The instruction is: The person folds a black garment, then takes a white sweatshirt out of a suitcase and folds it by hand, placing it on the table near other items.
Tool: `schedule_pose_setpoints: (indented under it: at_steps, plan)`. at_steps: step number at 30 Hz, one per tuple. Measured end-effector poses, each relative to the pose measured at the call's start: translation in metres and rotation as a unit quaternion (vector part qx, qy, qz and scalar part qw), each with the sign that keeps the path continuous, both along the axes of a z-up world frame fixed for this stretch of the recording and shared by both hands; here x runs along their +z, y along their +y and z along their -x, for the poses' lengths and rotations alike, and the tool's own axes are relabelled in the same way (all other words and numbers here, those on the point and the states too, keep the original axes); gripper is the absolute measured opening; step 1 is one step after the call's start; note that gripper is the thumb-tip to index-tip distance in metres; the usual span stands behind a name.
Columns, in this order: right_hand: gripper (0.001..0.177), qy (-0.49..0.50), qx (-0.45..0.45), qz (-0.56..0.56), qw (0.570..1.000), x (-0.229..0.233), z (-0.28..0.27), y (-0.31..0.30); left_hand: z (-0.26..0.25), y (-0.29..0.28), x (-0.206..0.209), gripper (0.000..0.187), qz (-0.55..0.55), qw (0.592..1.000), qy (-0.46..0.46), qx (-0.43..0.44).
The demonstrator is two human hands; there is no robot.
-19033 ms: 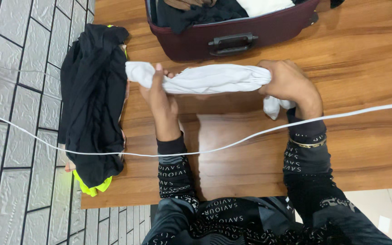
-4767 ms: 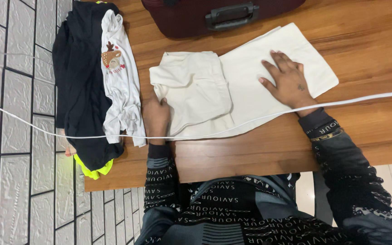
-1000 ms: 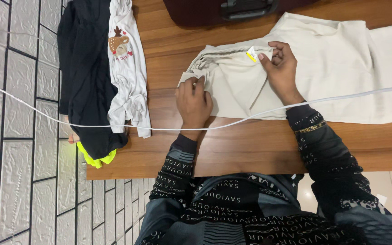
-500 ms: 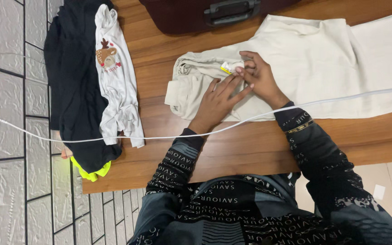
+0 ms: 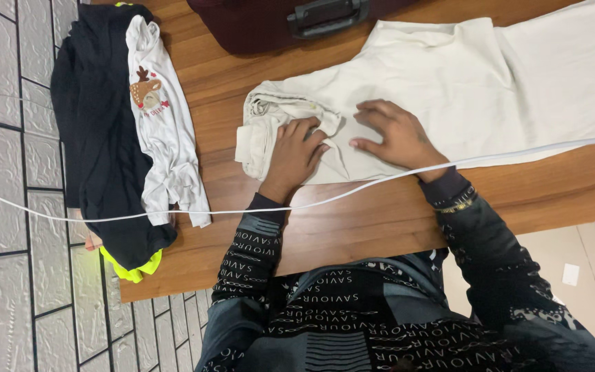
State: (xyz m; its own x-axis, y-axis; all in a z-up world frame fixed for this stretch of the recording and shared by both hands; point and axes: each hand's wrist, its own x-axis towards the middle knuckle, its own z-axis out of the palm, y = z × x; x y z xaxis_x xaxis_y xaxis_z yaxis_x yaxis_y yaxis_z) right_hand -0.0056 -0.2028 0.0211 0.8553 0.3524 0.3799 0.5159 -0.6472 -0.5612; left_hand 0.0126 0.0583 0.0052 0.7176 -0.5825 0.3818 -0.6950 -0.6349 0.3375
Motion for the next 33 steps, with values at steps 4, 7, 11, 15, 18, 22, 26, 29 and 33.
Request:
schedule_pose_setpoints:
  at_steps: [4, 7, 11, 15, 18, 22, 26, 29, 33]
  plan:
    - [0.072, -0.039, -0.009, 0.156, 0.987, 0.018, 0.041, -0.020, -0.003, 0.005, -0.017, 0.022, 0.010, 0.999, -0.023, 0.029]
    - [0.059, -0.130, -0.016, 0.174, 0.976, 0.008, 0.062, -0.030, -0.004, 0.002, -0.025, 0.022, 0.035, 0.997, -0.016, 0.063]
    - [0.026, -0.056, -0.018, 0.114, 0.992, -0.010, 0.080, -0.034, 0.017, -0.008, -0.016, 0.028, -0.020, 0.992, 0.020, 0.120]
    - [0.038, 0.264, -0.001, 0.195, 0.945, 0.028, 0.086, -0.051, 0.042, -0.004, 0.023, 0.036, -0.112, 0.956, 0.251, 0.098]
    - [0.055, 0.448, 0.024, 0.214, 0.868, 0.059, 0.074, -0.074, 0.042, 0.011, 0.053, 0.035, -0.052, 0.914, 0.402, 0.029]
    - [0.066, 0.466, -0.071, 0.129, 0.873, 0.064, 0.032, -0.094, 0.010, 0.017, 0.068, 0.038, 0.091, 0.941, 0.317, 0.074]
    - [0.073, 0.346, -0.136, 0.085, 0.924, 0.052, -0.052, -0.093, -0.008, -0.008, 0.064, 0.062, 0.134, 0.960, 0.103, 0.222]
    - [0.063, 0.206, -0.178, 0.131, 0.953, 0.042, -0.096, -0.097, 0.032, -0.035, 0.054, 0.087, 0.010, 0.974, -0.095, 0.207]
    - [0.050, 0.223, -0.217, -0.030, 0.950, 0.011, -0.120, -0.104, 0.072, -0.053, 0.032, 0.097, -0.049, 0.994, -0.030, 0.089]
